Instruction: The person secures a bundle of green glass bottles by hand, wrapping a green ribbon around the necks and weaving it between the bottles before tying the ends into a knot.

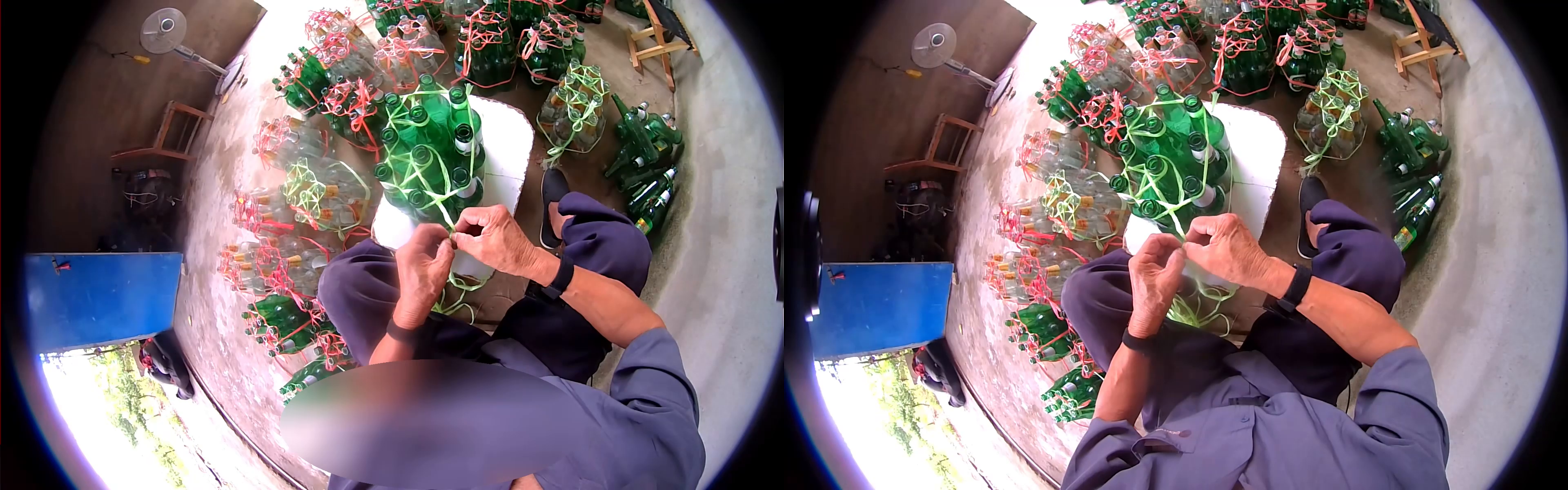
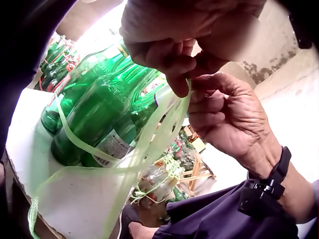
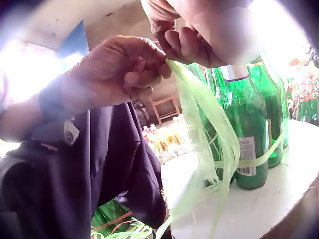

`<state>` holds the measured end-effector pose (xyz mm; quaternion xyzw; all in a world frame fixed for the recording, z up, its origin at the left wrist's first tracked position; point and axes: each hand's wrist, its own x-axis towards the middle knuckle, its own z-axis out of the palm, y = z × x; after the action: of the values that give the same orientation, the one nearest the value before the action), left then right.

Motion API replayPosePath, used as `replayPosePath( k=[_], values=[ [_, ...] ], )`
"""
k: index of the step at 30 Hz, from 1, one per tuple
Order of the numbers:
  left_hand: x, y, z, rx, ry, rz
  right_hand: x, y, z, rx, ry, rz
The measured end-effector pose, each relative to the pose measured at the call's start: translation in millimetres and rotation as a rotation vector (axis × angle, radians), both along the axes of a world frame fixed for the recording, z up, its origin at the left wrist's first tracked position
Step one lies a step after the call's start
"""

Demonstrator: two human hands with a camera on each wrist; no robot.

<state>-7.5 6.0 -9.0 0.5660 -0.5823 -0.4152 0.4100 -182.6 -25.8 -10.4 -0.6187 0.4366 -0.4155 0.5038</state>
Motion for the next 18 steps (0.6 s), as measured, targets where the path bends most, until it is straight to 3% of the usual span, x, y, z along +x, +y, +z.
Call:
replayPosePath(
  k=[10,18],
  values=[
    [4,-3,-1,0.178,0.126,-0.021,-2,-2,2,0.078,-0.040,0.068],
    [0,-1,8,0.180,0.115,-0.022,-3,-4,2,0.121,-0.026,0.144]
  ],
)
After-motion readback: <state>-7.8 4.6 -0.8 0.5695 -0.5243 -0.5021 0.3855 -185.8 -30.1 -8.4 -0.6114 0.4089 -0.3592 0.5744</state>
